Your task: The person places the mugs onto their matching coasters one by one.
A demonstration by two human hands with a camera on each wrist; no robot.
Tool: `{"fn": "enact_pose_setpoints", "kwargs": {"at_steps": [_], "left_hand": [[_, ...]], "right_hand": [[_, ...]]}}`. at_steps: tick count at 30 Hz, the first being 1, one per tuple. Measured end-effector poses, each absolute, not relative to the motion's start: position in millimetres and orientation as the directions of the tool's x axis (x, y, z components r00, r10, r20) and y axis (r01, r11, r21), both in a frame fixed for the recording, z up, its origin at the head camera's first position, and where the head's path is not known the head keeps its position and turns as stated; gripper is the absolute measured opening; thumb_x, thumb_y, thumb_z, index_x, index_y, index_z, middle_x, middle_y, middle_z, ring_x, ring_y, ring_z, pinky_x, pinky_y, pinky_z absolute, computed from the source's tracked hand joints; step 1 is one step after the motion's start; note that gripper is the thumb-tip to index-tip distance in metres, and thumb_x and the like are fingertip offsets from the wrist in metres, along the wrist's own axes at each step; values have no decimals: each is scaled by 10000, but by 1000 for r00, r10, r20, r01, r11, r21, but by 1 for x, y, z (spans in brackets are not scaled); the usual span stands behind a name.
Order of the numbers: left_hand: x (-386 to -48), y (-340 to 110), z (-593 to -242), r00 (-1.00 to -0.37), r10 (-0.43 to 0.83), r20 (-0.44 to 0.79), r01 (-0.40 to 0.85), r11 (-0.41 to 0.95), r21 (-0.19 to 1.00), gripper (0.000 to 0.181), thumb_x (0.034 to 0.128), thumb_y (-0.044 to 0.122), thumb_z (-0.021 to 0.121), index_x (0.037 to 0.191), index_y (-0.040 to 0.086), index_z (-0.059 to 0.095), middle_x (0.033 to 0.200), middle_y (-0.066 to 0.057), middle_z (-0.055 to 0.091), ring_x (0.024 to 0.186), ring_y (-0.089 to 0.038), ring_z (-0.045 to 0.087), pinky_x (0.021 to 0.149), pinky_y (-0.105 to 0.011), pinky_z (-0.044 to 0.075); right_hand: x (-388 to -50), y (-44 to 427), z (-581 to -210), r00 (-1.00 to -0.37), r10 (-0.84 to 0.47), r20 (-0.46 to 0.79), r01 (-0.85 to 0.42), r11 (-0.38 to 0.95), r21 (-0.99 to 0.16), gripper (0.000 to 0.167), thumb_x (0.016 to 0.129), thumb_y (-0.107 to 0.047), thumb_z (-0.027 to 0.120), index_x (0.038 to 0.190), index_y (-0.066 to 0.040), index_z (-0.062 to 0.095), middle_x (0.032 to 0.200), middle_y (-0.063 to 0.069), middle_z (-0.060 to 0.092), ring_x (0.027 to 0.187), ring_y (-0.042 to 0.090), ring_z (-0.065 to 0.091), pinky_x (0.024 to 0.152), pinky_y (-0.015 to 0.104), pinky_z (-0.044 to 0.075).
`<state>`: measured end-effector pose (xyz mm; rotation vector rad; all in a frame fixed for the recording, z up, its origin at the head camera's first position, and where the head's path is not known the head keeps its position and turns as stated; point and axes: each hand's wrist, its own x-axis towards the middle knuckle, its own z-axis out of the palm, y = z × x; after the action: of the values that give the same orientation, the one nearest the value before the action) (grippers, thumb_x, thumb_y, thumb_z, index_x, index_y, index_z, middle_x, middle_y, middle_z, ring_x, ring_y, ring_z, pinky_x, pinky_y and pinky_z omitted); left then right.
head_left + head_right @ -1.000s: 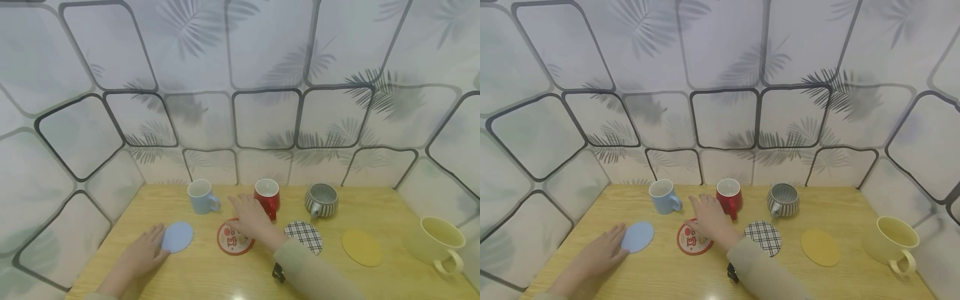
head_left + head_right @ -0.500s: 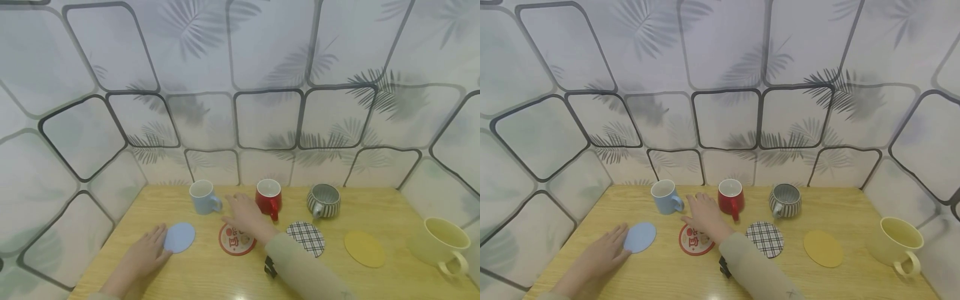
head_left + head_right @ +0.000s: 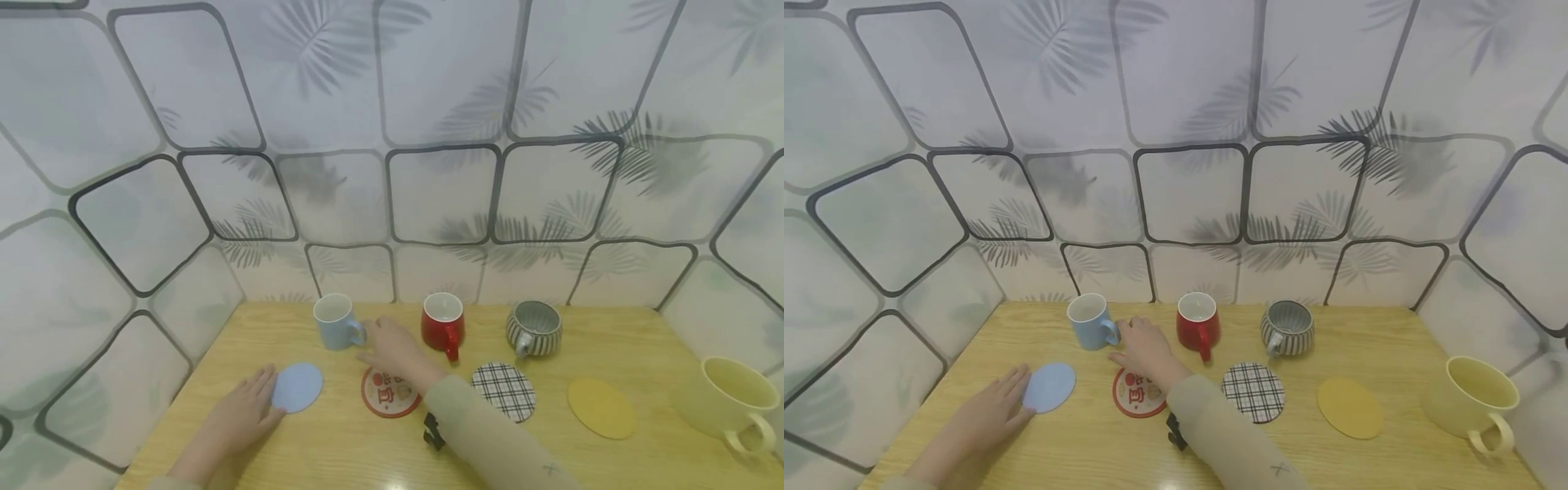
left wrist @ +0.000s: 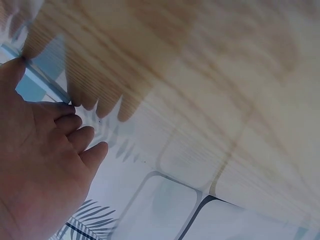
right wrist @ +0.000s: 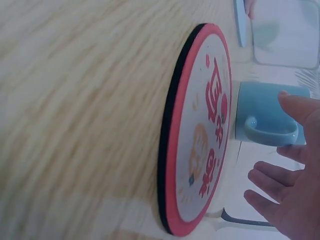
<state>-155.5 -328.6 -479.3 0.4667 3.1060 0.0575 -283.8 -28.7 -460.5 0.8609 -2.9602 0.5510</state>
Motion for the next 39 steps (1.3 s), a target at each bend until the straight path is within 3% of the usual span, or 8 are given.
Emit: {"fn": "enact_pose_setpoints", "kwargs": {"at_steps": [10, 18, 21, 25, 27, 33, 39], "left_hand": [[-156, -328, -480, -957, 289, 4, 289, 957, 27, 743, 1054, 440, 618, 1495, -142, 484, 1605, -334, 441, 1487, -496, 464, 1198, -639, 433], [-156, -328, -481, -958, 285, -10, 285, 958, 22, 749, 1056, 443, 611, 1500, -145, 476, 1606, -336, 439, 1491, -499, 458, 1204, -641, 428], [-157, -329, -482, -958, 286, -13, 286, 958, 15, 752, 1057, 449, 606, 1501, -144, 475, 1608, -335, 438, 1491, -500, 456, 1204, -639, 428], [-157, -329, -482, -959, 285, -11, 284, 959, 12, 745, 1057, 444, 605, 1502, -140, 477, 1609, -332, 438, 1492, -500, 455, 1206, -638, 426], [-157, -328, -481, -959, 284, -11, 284, 959, 17, 745, 1057, 442, 604, 1502, -142, 475, 1610, -335, 433, 1492, -504, 452, 1205, -641, 424], [-156, -326, -479, -959, 282, -20, 281, 959, 33, 745, 1062, 440, 599, 1507, -143, 467, 1616, -336, 424, 1494, -509, 447, 1209, -650, 416], [-156, -326, -479, -958, 285, -19, 284, 958, 27, 741, 1062, 441, 601, 1502, -142, 475, 1615, -335, 427, 1493, -506, 450, 1208, -642, 423]], "right_hand": [[-290, -36, -464, -855, -513, 75, -487, 746, -453, 609, 950, -393, 796, 1438, -90, 592, 1340, 113, 678, 1211, 251, 666, 1058, 435, 592], [-306, -40, -472, -818, -559, 138, -512, 596, -619, 165, 984, -193, 747, 1109, -89, 720, 984, 29, 751, 832, 128, 647, 833, 310, 594], [-307, -40, -472, -828, -547, 119, -469, 562, -681, 153, 1010, -168, 716, 1119, -61, 718, 1033, 70, 762, 891, 171, 676, 885, 364, 609], [-307, -40, -472, -847, -525, 81, -409, 547, -730, 247, 1030, -182, 690, 1230, -38, 699, 1199, 135, 761, 1090, 276, 719, 1025, 479, 600], [-307, -40, -472, -851, -521, 69, -395, 547, -738, 271, 1049, -208, 667, 1267, -49, 689, 1215, 123, 756, 1107, 262, 713, 1046, 474, 591], [-308, -40, -473, -845, -529, 75, -388, 511, -767, 225, 1087, -268, 615, 1150, -70, 702, 982, 79, 721, 857, 181, 652, 825, 374, 593], [-312, -37, -481, -851, -515, 100, -381, 477, -792, 253, 1074, -291, 641, 1231, -111, 724, 1250, 99, 763, 1191, 287, 712, 1048, 492, 595]]}}
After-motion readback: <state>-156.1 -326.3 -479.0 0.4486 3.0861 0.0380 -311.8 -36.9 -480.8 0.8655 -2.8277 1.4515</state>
